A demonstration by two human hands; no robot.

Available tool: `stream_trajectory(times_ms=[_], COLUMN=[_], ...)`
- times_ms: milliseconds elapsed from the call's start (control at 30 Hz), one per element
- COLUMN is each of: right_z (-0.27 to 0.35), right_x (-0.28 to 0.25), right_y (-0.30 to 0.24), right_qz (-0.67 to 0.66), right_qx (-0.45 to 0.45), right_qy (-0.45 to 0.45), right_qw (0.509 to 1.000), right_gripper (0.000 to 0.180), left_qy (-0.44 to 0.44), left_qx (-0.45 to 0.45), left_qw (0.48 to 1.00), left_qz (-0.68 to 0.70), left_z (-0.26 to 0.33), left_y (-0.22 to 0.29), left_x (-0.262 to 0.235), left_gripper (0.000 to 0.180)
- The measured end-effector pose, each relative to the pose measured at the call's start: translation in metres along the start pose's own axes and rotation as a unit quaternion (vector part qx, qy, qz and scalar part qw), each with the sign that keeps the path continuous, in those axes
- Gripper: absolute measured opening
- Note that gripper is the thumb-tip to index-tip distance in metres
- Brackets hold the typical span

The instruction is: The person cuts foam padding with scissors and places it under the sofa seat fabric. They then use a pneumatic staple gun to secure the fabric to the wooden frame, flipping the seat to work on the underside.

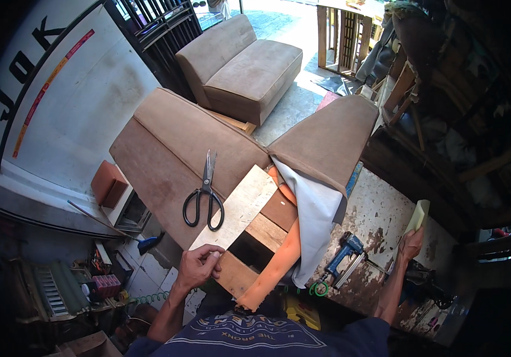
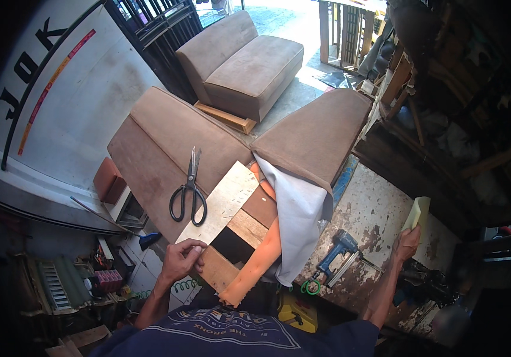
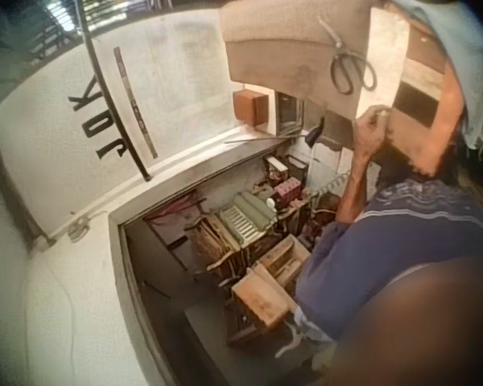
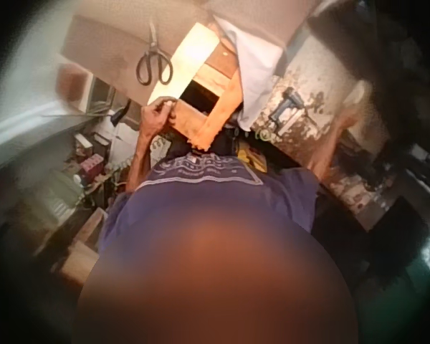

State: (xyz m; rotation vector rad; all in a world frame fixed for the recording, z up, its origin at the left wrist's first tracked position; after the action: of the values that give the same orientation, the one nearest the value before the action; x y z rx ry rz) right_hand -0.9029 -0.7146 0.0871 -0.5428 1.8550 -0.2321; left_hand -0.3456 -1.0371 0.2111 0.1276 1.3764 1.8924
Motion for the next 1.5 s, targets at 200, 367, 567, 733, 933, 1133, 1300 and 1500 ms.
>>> stream_trajectory(times_ms=[200,367,567,733,933,1133,1300,1500], right_z=[0.008,0.043,0.042,0.041,0.100,0.112,0.100,0.094], right_x=[-0.243,-0.312,-0.308,-0.274,-0.083,-0.017,-0.021,-0.023], right_y=[-0.206,-0.333,-0.410,-0.450,-0.451,-0.429,-0.434,-0.417], right_qz=[-0.565,-0.527,-0.602,-0.566,-0.345,-0.124,-0.020,-0.271], right_qx=[-0.042,-0.187,-0.255,-0.266,-0.277,-0.370,-0.353,-0.356], right_qy=[-0.202,-0.316,-0.354,-0.420,-0.551,-0.438,-0.411,-0.344], right_qw=[0.799,0.767,0.669,0.658,0.707,0.810,0.841,0.825], right_gripper=[0.052,0.053,0.051,0.041,0.046,0.053,0.048,0.053], left_qy=[0.011,0.029,0.015,-0.022,0.032,0.131,0.131,0.365], left_qx=[0.040,0.171,0.265,0.285,0.170,0.018,-0.033,0.211], left_qw=[0.996,0.936,0.919,0.904,0.756,0.914,0.954,0.866], left_qz=[0.082,0.306,0.291,0.317,0.632,0.384,0.268,-0.270], left_z=[-0.002,0.006,0.035,0.051,0.051,0.043,0.044,0.050], left_y=[-0.004,-0.004,0.000,-0.013,-0.044,-0.067,-0.056,0.017], left_x=[-0.012,-0.031,-0.044,-0.043,-0.059,-0.036,-0.027,-0.022], left_gripper=[0.028,0.043,0.073,0.081,0.086,0.036,0.045,0.056])
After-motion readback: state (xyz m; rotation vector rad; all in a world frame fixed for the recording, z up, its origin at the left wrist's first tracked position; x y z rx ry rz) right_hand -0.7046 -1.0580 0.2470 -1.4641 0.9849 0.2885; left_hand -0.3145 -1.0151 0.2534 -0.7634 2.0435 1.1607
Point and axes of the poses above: each hand's wrist, its own z-axis away from the middle knuckle, its own x-axis out of the palm, y = z × x, the point moved 3 cm from there along -z, towards the middle knuckle, and after that the axes turned 3 degrees about -z, right-handed, at the moved point
